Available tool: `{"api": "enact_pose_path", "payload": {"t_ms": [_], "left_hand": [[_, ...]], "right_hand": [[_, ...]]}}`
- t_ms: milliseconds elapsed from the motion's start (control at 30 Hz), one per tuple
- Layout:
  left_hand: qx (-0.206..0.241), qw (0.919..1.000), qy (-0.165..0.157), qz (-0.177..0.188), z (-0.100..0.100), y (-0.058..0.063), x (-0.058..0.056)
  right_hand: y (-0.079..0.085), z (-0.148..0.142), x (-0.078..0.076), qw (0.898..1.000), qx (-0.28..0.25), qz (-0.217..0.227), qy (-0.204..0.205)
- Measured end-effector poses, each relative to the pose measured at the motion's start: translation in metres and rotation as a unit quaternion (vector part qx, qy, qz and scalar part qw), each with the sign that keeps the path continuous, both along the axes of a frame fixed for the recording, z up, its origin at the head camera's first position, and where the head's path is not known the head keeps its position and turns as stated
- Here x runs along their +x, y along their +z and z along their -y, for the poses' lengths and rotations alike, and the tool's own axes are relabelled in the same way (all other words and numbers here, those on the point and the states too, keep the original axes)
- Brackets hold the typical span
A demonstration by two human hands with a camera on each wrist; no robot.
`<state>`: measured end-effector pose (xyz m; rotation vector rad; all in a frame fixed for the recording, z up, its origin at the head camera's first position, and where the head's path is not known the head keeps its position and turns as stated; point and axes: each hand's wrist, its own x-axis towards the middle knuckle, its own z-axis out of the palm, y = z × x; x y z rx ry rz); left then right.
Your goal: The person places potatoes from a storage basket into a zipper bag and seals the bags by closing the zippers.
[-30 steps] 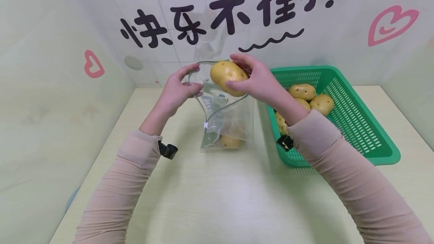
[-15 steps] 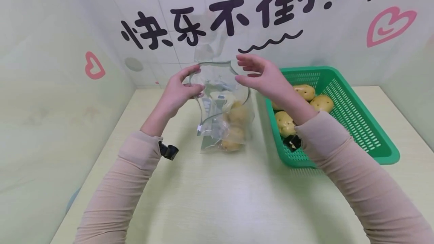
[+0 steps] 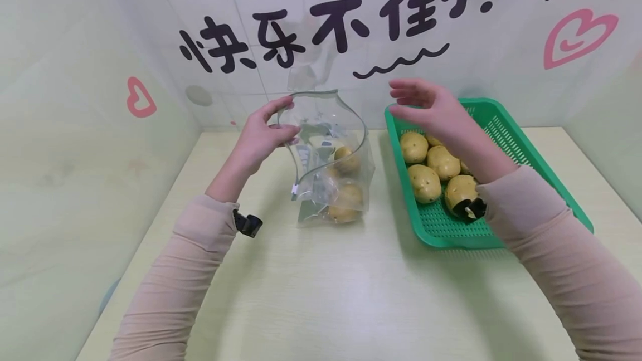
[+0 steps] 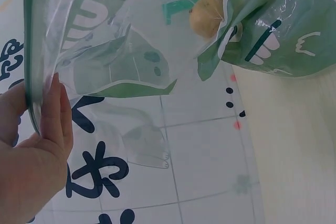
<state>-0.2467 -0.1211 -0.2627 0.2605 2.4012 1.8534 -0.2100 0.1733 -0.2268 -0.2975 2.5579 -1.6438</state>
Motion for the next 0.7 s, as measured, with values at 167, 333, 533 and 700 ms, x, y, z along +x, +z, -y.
{"api": "enact_pose_path", "payload": {"t_ms": [167,333,533,700], "left_hand": [[-0.002,1.0,0.001,-0.001,-0.001,0.001,0.0],[-0.005,1.0,0.001,-0.001,0.0,0.001,0.001],[-0.006,1.0,0.002,-0.002,0.0,0.001,0.001],[-0.005,1.0,0.003,-0.002,0.0,0.0,0.001]], "right_hand": [[-0.004,-0.018,0.003,1.0,0.024,0.014,-0.011],[-0.012,-0.037,0.006,0.998,0.052,0.018,-0.026],[-0.022,-0.059,0.01,0.995,0.086,0.031,-0.039],[-0.032,-0.073,0.012,0.992,0.112,0.041,-0.045]]}}
